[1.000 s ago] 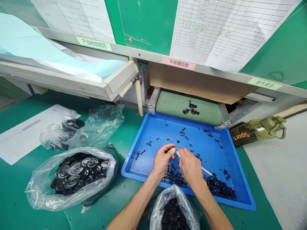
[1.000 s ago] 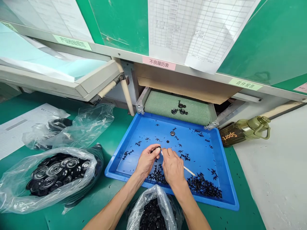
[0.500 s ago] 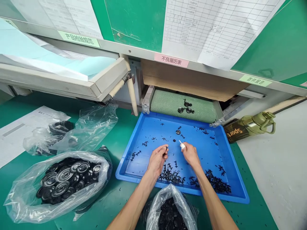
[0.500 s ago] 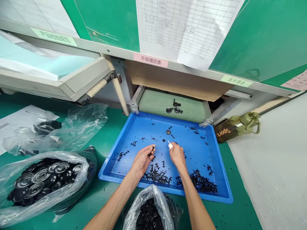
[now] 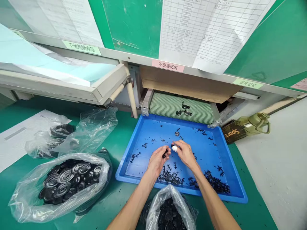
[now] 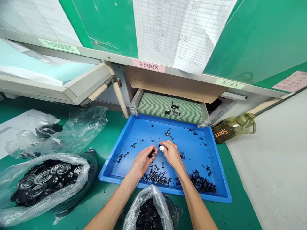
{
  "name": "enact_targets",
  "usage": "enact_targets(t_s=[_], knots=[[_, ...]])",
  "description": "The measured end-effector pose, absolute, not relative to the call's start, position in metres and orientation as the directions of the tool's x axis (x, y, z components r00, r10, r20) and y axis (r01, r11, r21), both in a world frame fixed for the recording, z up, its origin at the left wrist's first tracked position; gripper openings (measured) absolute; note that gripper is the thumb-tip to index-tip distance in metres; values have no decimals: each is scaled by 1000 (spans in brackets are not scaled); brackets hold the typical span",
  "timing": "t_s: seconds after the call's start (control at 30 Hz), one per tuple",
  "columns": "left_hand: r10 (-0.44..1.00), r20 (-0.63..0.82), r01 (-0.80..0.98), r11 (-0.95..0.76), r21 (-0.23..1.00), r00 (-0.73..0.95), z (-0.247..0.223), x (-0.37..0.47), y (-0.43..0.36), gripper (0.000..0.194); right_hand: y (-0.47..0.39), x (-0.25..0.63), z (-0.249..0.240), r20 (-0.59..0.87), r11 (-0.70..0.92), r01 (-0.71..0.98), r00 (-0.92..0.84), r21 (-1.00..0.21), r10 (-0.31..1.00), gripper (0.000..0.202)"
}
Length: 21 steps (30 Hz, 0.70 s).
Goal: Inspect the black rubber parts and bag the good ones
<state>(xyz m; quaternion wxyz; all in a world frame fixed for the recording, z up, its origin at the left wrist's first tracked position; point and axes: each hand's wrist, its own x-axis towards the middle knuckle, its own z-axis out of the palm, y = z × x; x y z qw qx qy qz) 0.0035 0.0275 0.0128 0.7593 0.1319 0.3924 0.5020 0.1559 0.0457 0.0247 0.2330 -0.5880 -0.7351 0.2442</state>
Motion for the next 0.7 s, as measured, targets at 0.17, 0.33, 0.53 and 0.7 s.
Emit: enact_targets(t_s=[0.17,0.33,0.53,0.7], knots=[[873,-367,-616,486,620,320,10,5,25,32,23,149,55,185,365,637,-332,-679,925,34],[887,-364,-643,459,614,286,10,4,24,30,3,151,66,134,339,771,-319,-539,938,48],[894,-355,-657,443,610,272,11,4,24,34,-19,147,56,153,228,905,-184,-359,971,44],[913,-324,-662,404,632,249,11,6,23,26,-20,138,55,172,181,959,-145,-218,974,39]])
